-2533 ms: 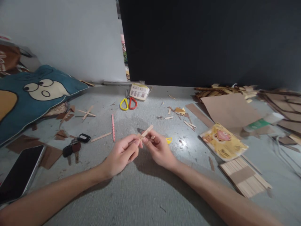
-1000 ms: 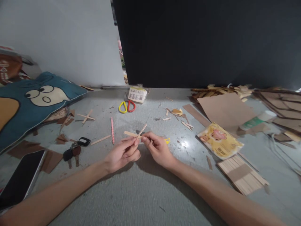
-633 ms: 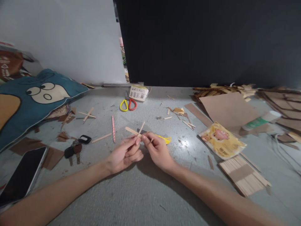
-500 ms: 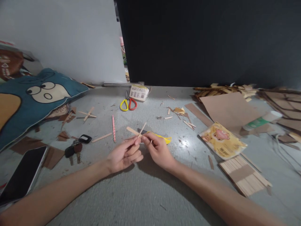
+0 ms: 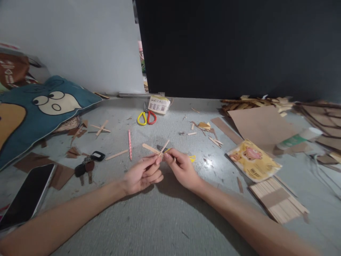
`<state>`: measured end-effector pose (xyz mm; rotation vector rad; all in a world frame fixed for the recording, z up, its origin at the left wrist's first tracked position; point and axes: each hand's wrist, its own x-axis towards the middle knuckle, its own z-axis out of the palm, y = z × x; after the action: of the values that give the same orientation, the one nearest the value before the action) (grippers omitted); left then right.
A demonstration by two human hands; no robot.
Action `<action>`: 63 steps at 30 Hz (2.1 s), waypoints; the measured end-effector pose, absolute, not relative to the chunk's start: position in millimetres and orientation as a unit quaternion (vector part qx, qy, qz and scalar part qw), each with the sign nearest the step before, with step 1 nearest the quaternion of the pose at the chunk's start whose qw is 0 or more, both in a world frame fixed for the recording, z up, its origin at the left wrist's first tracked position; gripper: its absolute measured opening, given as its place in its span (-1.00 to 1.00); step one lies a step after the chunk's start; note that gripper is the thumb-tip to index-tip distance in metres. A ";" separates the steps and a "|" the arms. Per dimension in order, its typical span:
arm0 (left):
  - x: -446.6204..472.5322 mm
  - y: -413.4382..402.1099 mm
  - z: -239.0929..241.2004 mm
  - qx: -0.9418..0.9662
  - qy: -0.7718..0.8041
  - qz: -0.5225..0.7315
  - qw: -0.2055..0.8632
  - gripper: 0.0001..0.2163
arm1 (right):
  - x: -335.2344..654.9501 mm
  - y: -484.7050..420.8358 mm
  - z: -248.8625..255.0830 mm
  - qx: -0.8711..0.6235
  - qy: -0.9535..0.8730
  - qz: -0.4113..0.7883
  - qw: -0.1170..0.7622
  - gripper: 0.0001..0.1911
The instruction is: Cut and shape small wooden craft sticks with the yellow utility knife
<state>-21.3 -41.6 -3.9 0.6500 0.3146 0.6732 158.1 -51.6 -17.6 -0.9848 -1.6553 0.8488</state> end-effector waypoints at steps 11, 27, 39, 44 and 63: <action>-20.0 -41.0 -11.0 0.308 0.132 0.337 0.880 -0.74 | 153.9 -52.7 -22.8 -0.417 -0.678 0.354 0.491 -0.60; -19.4 -42.2 -21.3 0.479 0.215 0.374 0.764 -0.70 | 154.9 -49.8 -24.4 -0.401 -0.687 0.369 0.480 -0.60; -21.2 -45.2 -21.3 0.526 0.225 0.376 0.729 -0.70 | 157.9 -47.9 -28.4 -0.385 -0.680 0.394 0.483 -0.71; -20.9 -45.5 -22.7 0.519 0.213 0.376 0.738 -0.70 | 156.8 -48.7 -24.2 -0.380 -0.680 0.400 0.483 -0.68; -22.5 -42.9 -6.8 0.433 0.180 0.404 0.786 -0.72 | 157.7 -46.3 -23.6 -0.408 -0.651 0.427 0.476 -0.60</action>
<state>-22.5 -42.9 -6.8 0.9346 0.3876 0.8702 157.7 -46.3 -23.6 -0.9979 -1.5909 1.0436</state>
